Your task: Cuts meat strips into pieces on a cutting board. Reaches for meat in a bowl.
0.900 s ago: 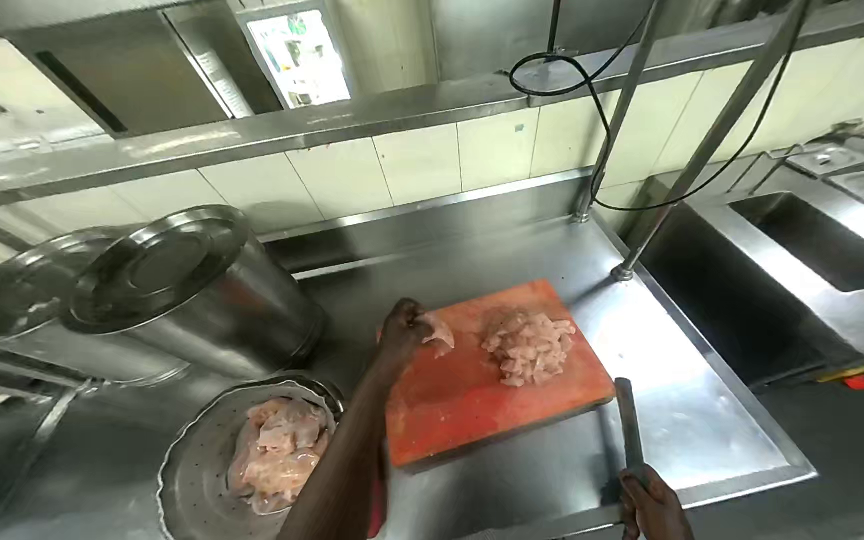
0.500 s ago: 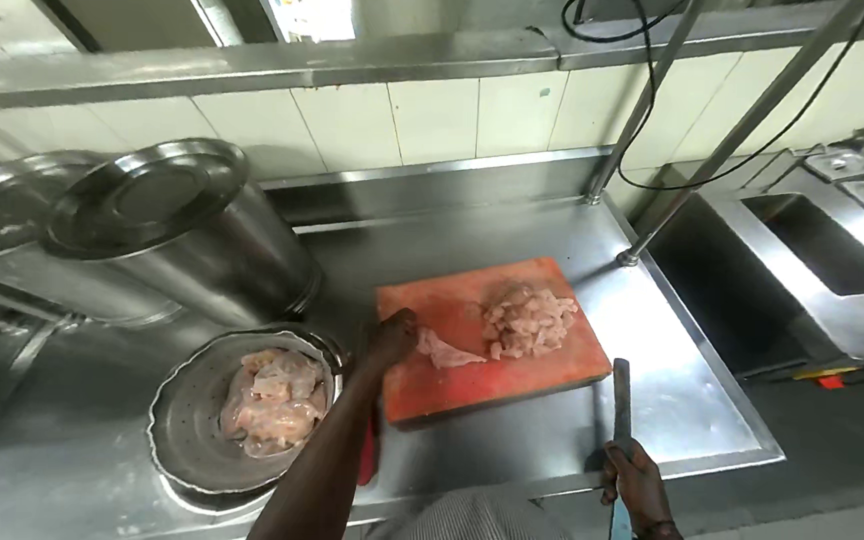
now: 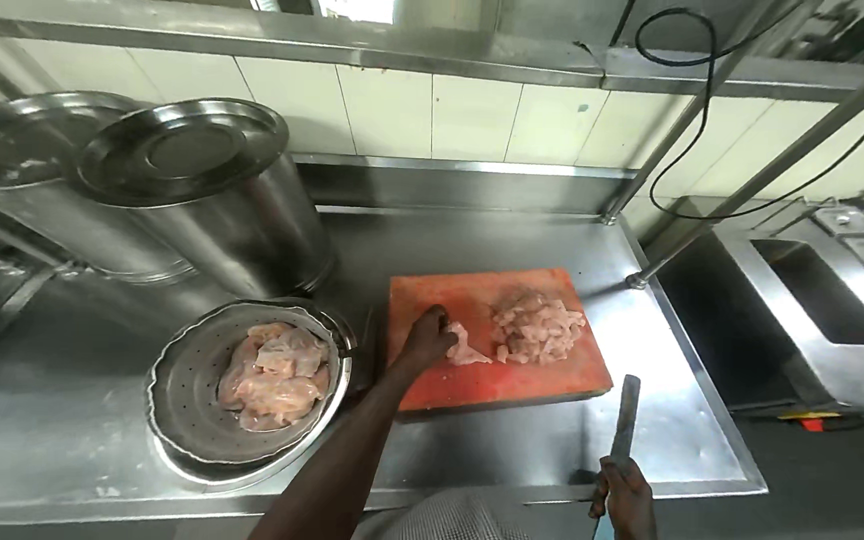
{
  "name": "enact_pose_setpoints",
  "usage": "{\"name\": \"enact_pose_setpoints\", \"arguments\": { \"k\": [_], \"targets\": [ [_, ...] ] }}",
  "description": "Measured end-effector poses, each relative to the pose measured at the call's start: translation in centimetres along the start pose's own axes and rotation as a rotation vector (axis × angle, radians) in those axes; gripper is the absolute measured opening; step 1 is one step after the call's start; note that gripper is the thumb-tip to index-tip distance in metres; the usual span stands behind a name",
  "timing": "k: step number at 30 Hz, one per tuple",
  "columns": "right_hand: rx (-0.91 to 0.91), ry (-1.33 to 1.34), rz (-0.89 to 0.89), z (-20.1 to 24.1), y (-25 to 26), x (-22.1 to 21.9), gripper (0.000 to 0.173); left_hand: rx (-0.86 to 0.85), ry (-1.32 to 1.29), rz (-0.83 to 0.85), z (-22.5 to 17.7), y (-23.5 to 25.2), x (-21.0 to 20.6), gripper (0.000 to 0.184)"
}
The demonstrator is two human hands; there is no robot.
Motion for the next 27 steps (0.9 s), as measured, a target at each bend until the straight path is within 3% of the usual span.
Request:
{"name": "enact_pose_setpoints", "arguments": {
  "k": [6, 11, 14, 16, 21, 25, 27],
  "targets": [
    [0.135, -0.010, 0.130, 3.5, -1.3, -4.4, 0.014, -0.098, -0.272, 0.127, -6.1, -1.8, 1.9, 0.030],
    [0.176, -0.211, 0.305, 5.5, -1.5, -9.2, 0.020, 0.002, -0.094, -0.053, 0.6, 0.4, 3.6, 0.055],
    [0.174, -0.412, 0.433, 5.5, -2.1, -11.8, 0.025, 0.082, 0.040, -0.223, 3.4, -1.6, 4.7, 0.031],
    [0.152, -0.509, 0.508, 5.3, -2.7, -13.5, 0.025, 0.075, 0.102, -0.243, 4.3, -3.3, 3.9, 0.018],
    [0.137, -0.672, 0.607, 5.3, -3.7, -16.6, 0.027, -0.194, 0.215, -0.308, 5.4, -5.6, 0.7, 0.022],
    [0.120, -0.770, 0.620, 5.4, -3.9, -17.7, 0.029, -0.104, 0.195, -0.316, 6.0, -4.5, 1.1, 0.020],
    [0.111, -0.796, 0.616, 5.3, -4.1, -17.7, 0.030, -0.037, 0.247, -0.303, 5.9, -3.4, 1.8, 0.027]
  ]
}}
Point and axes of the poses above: each hand's wrist, its own y-axis towards the middle knuckle, its own x-axis out of the back of the hand, z = x × y, the point moved 9 cm from there along y, towards the middle knuckle, and after that the axes turned 3 degrees about y, right-handed, at the moved point
